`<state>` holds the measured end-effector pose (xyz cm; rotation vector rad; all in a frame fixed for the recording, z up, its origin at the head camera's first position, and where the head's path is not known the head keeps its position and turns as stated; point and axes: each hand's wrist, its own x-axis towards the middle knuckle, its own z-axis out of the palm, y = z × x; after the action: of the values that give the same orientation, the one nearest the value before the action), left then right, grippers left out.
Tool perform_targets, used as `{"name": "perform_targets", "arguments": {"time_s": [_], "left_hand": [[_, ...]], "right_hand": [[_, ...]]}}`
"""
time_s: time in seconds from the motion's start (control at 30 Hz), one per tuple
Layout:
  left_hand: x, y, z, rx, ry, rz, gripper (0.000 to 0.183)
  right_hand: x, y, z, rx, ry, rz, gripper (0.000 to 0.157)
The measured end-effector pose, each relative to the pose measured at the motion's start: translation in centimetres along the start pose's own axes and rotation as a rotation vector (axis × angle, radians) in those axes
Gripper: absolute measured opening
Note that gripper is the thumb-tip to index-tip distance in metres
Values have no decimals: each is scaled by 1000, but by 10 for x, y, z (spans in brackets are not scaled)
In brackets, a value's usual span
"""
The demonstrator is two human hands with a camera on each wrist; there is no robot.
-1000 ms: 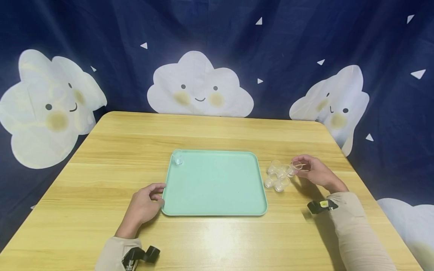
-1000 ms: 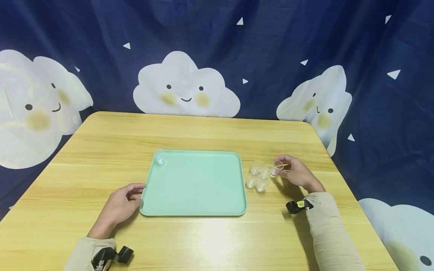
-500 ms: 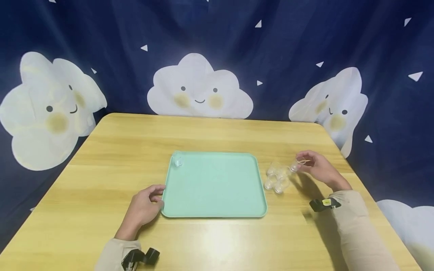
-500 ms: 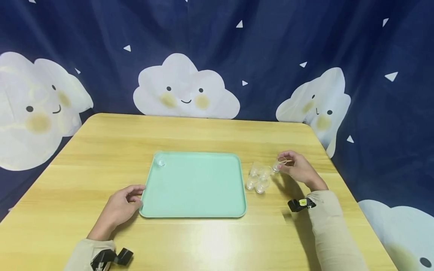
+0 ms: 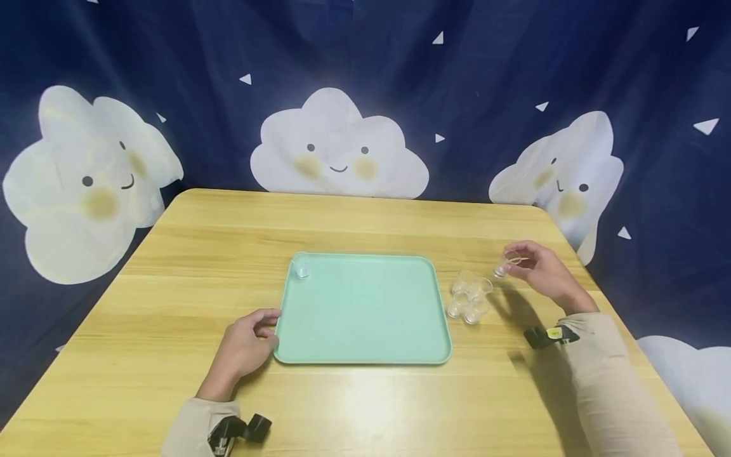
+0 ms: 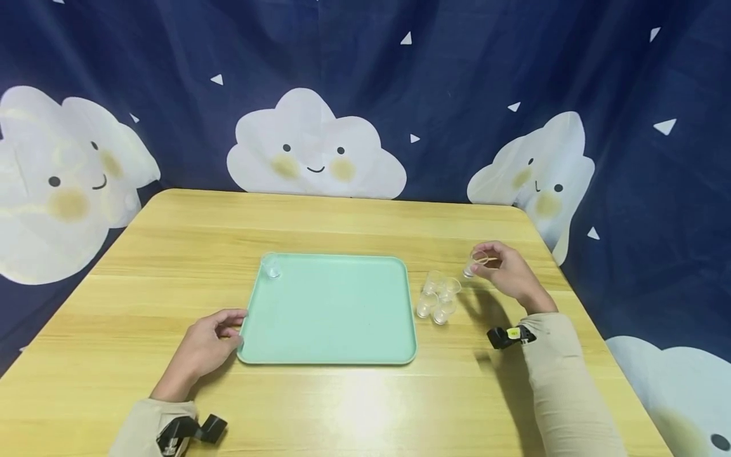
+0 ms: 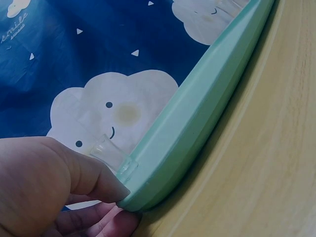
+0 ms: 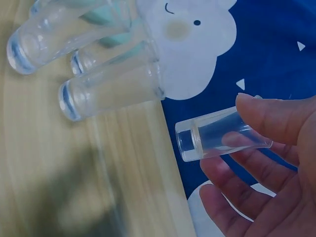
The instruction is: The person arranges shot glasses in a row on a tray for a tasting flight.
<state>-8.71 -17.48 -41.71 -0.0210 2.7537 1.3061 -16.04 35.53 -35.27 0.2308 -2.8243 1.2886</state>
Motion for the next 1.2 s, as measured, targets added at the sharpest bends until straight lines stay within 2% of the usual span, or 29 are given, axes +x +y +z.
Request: {"name": "perform_targets", "arguments": {"time_s": [0.4,0.63,1.2], "left_hand": [[1,2,0,-9,-6,-4,43],[0,1,0,-6,-6,-7,42],[-1,0,0,8,-1,5,43]], "right_hand": [[2,-17,2,22,77,29,44],[8,-26,8,57,98,3,43],[21,-47,29,143,45,-20,41]]}}
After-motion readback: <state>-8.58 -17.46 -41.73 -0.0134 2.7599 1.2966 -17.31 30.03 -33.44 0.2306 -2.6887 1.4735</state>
